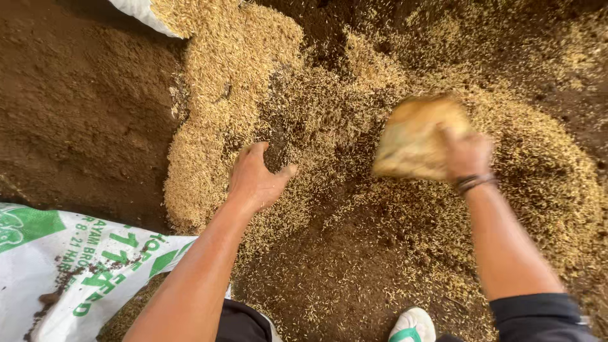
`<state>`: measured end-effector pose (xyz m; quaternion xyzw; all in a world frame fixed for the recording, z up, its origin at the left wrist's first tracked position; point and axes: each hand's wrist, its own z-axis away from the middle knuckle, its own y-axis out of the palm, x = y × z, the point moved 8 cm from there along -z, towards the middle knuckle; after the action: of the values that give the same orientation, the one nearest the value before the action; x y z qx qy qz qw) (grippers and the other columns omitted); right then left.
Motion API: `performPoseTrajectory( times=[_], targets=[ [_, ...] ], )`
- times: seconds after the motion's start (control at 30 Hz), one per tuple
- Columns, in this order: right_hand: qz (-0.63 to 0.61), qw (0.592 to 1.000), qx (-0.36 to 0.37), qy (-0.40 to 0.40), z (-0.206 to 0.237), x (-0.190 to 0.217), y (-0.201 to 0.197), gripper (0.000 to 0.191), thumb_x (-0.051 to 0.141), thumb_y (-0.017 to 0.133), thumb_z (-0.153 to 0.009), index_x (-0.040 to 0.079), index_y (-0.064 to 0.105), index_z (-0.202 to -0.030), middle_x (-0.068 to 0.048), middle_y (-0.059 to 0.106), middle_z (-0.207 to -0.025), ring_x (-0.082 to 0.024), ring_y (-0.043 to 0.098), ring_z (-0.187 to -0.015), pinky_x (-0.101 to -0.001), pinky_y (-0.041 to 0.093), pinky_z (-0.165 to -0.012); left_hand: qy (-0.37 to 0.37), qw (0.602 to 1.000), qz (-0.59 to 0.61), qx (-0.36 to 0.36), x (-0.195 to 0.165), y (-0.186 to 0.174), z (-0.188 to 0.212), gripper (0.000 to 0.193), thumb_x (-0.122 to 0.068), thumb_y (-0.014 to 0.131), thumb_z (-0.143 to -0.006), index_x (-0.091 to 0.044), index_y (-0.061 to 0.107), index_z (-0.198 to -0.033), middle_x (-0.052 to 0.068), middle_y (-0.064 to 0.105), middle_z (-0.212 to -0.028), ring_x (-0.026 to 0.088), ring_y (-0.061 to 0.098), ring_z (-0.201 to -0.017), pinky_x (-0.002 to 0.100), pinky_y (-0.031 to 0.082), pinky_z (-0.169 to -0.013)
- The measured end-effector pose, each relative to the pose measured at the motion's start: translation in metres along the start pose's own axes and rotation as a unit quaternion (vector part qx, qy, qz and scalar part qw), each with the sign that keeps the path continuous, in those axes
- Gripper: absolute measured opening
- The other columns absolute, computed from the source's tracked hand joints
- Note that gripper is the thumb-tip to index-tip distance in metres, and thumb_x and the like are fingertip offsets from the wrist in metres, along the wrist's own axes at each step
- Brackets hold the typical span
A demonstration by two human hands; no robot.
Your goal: The person repeatedly scoops and tosses grain from a large pile using a small scoop and a hoe. They alternate between hand sifting and tool-assisted turning to aerate or separate the material. The grain remains in the same area throughout the clip.
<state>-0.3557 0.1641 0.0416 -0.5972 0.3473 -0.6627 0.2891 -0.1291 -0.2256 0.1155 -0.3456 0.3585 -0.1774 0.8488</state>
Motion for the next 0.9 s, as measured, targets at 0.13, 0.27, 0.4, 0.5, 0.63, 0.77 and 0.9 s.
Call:
performPoseTrajectory(
  times=[0.13, 0.27, 0.4, 0.5, 0.63, 0.77, 0.9],
  targets=[
    [0.094, 0.962, 0.255, 0.003, 0.082, 0.012, 0.118, 0.042, 0.048, 0.066, -0.093, 0.007, 0.069, -0.095, -0.010, 0.069, -0.082, -0.017, 0.062, -0.072, -0.0293, 0.052, -0.065, 0.007, 1.000, -0.005, 0.013, -0.016, 0.010, 0.005, 0.086, -0.047, 0.071, -0.083, -0.011, 0.032, -0.150, 0.013, 0.026, -0.159, 0.031, 0.029, -0.145, 0.057, 0.023, -0.118],
    [-0.310, 0.835, 0.337, 0.304, 0.069, -0.032, 0.118, 0.049, 0.046, 0.046, -0.098, 0.017, 0.045, -0.137, -0.009, 0.061, -0.129, -0.008, 0.066, -0.107, -0.0208, 0.053, -0.090, 0.025, 0.998, -0.057, 0.015, -0.024, 0.017, 0.012, 0.087, -0.049, 0.071, -0.083, -0.011, 0.030, -0.150, 0.013, 0.025, -0.158, 0.030, 0.028, -0.145, 0.059, 0.018, -0.119],
    [0.424, 0.901, 0.089, 0.031, -0.029, -0.055, -0.015, 0.073, 0.076, 0.046, -0.091, 0.008, 0.069, -0.105, -0.007, 0.069, -0.087, -0.013, 0.065, -0.070, -0.0242, 0.052, -0.057, 0.018, 1.000, -0.015, 0.019, -0.021, 0.015, 0.006, 0.085, -0.049, 0.069, -0.084, -0.010, 0.032, -0.150, 0.016, 0.025, -0.159, 0.035, 0.032, -0.143, 0.056, 0.029, -0.117],
    [0.260, 0.964, -0.008, 0.055, -0.043, -0.056, -0.073, 0.069, 0.073, 0.062, -0.092, 0.005, 0.068, -0.082, -0.008, 0.061, -0.072, -0.015, 0.051, -0.060, -0.0303, 0.043, -0.051, 0.009, 1.000, -0.022, 0.015, -0.021, 0.019, 0.000, 0.086, -0.050, 0.071, -0.084, -0.011, 0.033, -0.150, 0.016, 0.025, -0.159, 0.035, 0.029, -0.145, 0.057, 0.025, -0.118],
    [0.142, 0.983, -0.068, -0.095, -0.037, -0.044, -0.135, 0.075, 0.071, 0.072, -0.082, 0.004, 0.067, -0.116, -0.014, 0.068, -0.089, -0.010, 0.051, -0.063, -0.0301, 0.045, -0.043, 0.039, 0.999, -0.021, 0.026, -0.024, 0.028, -0.001, 0.090, -0.051, 0.071, -0.083, -0.008, 0.029, -0.151, 0.016, 0.025, -0.159, 0.033, 0.029, -0.146, 0.055, 0.025, -0.118],
    [0.300, 0.939, 0.160, 0.045, -0.022, -0.110, -0.133, 0.068, 0.070, 0.060, -0.086, 0.007, 0.071, -0.109, -0.016, 0.072, -0.083, -0.022, 0.062, -0.063, -0.0346, 0.045, -0.051, 0.056, 0.996, -0.044, 0.056, -0.019, 0.036, -0.002, 0.090, -0.050, 0.070, -0.086, -0.010, 0.025, -0.152, 0.017, 0.023, -0.159, 0.033, 0.027, -0.146, 0.051, 0.026, -0.118],
    [0.330, 0.898, 0.277, 0.086, 0.054, -0.188, -0.123, 0.069, 0.072, 0.058, -0.085, 0.008, 0.078, -0.102, -0.013, 0.078, -0.088, -0.022, 0.067, -0.075, -0.0358, 0.053, -0.064, 0.080, 0.986, -0.069, 0.130, -0.014, 0.069, -0.004, 0.089, -0.045, 0.070, -0.084, -0.011, 0.027, -0.154, 0.018, 0.032, -0.157, 0.035, 0.038, -0.143, 0.051, 0.033, -0.116]
  ],
)
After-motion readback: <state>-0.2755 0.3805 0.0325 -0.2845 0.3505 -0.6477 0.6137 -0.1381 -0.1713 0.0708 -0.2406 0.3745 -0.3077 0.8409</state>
